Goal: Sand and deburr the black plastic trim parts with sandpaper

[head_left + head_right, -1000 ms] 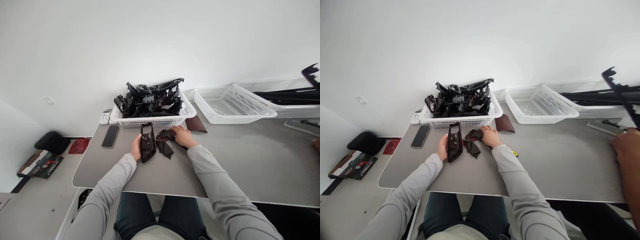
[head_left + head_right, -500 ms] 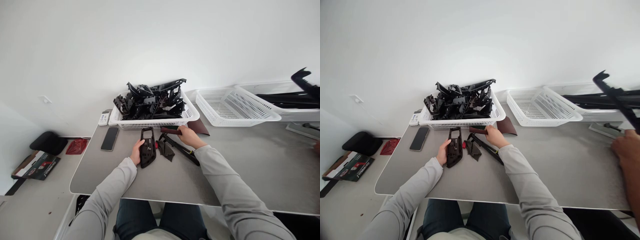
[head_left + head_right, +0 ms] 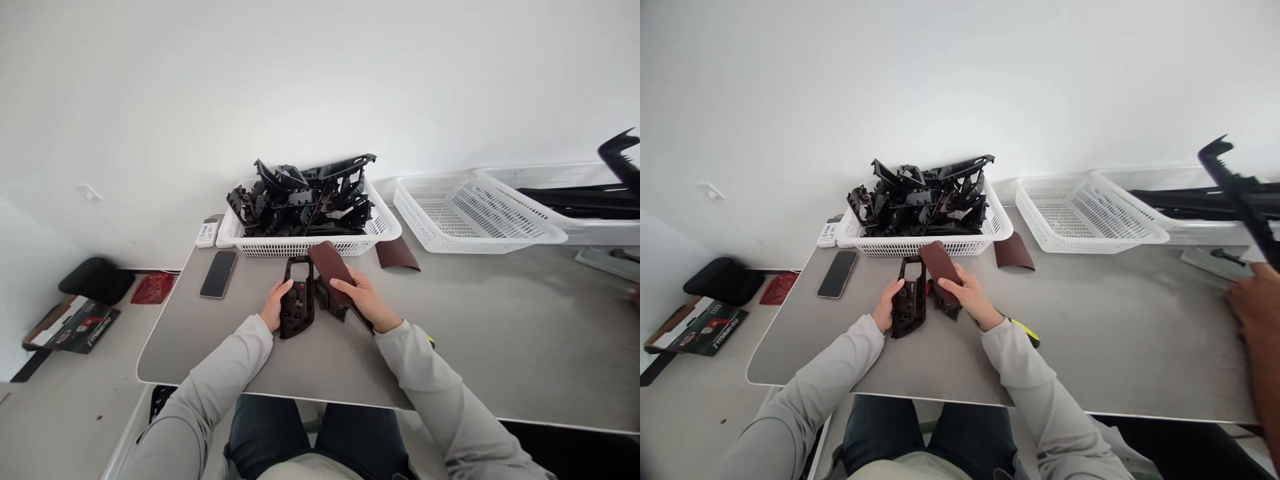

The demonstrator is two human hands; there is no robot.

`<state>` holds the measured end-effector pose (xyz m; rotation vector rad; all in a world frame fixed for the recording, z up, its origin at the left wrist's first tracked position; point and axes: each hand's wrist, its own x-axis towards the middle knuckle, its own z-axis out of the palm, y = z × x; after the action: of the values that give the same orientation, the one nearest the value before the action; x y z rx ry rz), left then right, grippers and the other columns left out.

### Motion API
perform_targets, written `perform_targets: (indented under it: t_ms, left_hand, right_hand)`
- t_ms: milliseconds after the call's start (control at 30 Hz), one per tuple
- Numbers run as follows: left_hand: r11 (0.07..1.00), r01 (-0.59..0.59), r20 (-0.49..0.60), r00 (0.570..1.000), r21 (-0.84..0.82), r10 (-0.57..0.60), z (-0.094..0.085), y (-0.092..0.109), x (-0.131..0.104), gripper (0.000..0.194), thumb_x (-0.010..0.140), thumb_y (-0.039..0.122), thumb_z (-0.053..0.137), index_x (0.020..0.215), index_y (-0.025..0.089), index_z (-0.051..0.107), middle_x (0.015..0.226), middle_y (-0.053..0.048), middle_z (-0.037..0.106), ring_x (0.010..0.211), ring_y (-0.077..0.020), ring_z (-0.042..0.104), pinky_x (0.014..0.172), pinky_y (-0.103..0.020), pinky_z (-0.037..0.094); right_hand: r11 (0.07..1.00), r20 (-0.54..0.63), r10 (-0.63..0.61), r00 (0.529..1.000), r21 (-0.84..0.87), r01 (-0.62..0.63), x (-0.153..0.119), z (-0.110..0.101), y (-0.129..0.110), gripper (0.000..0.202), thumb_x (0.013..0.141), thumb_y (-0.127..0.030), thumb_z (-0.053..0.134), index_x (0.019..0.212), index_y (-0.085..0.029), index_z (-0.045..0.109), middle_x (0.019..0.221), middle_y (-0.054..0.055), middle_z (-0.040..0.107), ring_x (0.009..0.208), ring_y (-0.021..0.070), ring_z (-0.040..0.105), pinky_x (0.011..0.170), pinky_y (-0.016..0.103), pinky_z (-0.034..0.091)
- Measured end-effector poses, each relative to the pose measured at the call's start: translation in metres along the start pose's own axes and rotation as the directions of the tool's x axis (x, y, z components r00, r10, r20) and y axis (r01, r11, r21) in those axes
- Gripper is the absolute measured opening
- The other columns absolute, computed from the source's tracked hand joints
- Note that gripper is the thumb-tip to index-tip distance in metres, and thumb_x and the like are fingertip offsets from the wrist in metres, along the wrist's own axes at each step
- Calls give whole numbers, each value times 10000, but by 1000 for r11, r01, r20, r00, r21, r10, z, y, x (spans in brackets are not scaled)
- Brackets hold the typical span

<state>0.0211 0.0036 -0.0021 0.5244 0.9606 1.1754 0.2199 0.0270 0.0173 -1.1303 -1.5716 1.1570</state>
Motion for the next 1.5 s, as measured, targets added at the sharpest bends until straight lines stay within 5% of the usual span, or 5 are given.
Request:
perform_targets:
  t_ms: [500, 700, 967, 1300, 1500]
  left_hand:
    - [995, 71, 164, 983, 73, -82, 3, -4, -11, 352, 577, 443, 743, 735, 157, 613, 588, -14, 596, 507, -133, 533, 526, -266, 393]
    - [984, -33, 114, 993, 177, 13, -1, 1, -6, 441, 586, 463, 749, 893, 202, 571, 539, 57, 564, 335, -65, 401, 398, -225, 300]
    - [959, 10, 103, 994, 284, -41, -3, 4, -3, 458, 589, 499, 726, 842, 135, 609, 449, 79, 484, 301, -30, 293, 342, -201, 196]
    - [861, -30, -7, 999, 508, 39, -7, 9, 0, 450, 562, 548, 724, 530, 174, 475, 369, 79, 400, 329, -49, 349, 385, -215, 256]
    - [851, 30, 10, 999, 524, -41, -5, 3, 0, 503, 543, 571, 745, 511, 191, 418, 342, 111, 271, 307, -25, 210, 361, -220, 108]
  right_hand:
    - [828, -31, 311, 950, 498, -255, -9, 25, 4, 362, 599, -432, 773, 833, -187, 648, 770, 8, 673, 690, 163, 580, 662, 307, 449]
    - [859, 103, 300, 948, 403, -315, -17, 43, 3, 367, 621, -395, 742, 899, -175, 650, 793, 18, 690, 682, 165, 583, 660, 310, 448]
    - [935, -28, 295, 955, 213, -282, -19, 40, 0, 272, 683, -411, 634, 813, -173, 613, 691, 1, 633, 603, 155, 536, 585, 300, 436]
    - [989, 13, 27, 1000, -146, -25, -25, 45, 4, 288, 818, -390, 532, 953, -168, 658, 879, 50, 696, 788, 208, 615, 719, 340, 489]
    - [980, 28, 12, 1000, -201, -6, -25, 45, 3, 277, 835, -355, 509, 959, -160, 662, 887, 63, 701, 794, 211, 626, 730, 346, 492]
